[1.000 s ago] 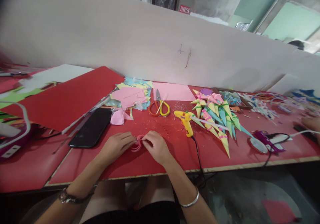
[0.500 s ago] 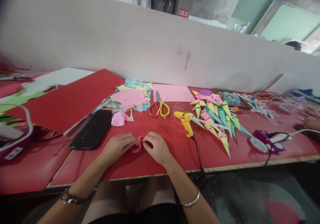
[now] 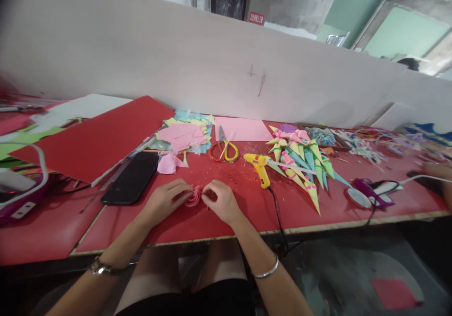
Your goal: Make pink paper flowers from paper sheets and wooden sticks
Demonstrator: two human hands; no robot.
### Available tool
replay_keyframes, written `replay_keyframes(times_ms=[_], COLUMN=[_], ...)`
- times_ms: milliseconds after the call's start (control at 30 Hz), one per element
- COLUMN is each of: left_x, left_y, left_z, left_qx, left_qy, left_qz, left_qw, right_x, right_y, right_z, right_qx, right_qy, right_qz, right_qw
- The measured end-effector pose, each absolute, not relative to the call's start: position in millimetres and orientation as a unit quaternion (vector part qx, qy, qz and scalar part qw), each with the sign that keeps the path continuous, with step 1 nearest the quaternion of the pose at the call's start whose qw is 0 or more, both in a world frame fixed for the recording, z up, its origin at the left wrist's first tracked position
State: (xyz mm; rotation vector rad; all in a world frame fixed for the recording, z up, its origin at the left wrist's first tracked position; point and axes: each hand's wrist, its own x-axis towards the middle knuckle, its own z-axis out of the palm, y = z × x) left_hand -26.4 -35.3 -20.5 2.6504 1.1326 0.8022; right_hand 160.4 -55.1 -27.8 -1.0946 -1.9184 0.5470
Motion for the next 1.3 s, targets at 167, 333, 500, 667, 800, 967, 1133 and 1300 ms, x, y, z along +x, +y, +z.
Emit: replay_keyframes(times_ms=[167, 333, 500, 667, 800, 967, 1133, 1300], left_x=[-26.3, -21.3, -18.3, -18.2, -18.9, -20.7, -22.3, -26.8], left_y=[-38.2, -35.7, -32.6, -35.1, -36.8, -33.3, -32.6, -27.2], left_z=[-16.5, -21.9, -26.7, -22.8, -20.4, -23.7, -23.2, -3.2], left_qx=[0.869, 0.883, 0.890, 0.892, 0.884, 0.869, 0.852, 0.841], left_qy=[0.393, 0.383, 0.367, 0.354, 0.364, 0.383, 0.401, 0.391], left_qz=[0.280, 0.244, 0.237, 0.237, 0.242, 0.257, 0.280, 0.335], left_qw=[0.111, 0.117, 0.131, 0.152, 0.166, 0.182, 0.186, 0.167], right_x=[161.3, 161.1, 160.7, 159.0, 156.9, 155.3, 155.4, 159.3], right_y=[-55.1, -56.5, -56.8, -57.0, -58.2, -62.2, -60.4, -49.1], right_z=[-29.7, -33.5, -34.3, -35.5, -33.1, -28.5, -31.7, -21.0], right_qx=[-0.433, -0.419, -0.389, -0.379, -0.368, -0.383, -0.394, -0.397], right_qy=[-0.768, -0.777, -0.792, -0.791, -0.789, -0.783, -0.765, -0.747], right_qz=[0.172, 0.155, 0.151, 0.166, 0.171, 0.198, 0.238, 0.256], right_qw=[0.439, 0.444, 0.446, 0.450, 0.461, 0.448, 0.451, 0.467])
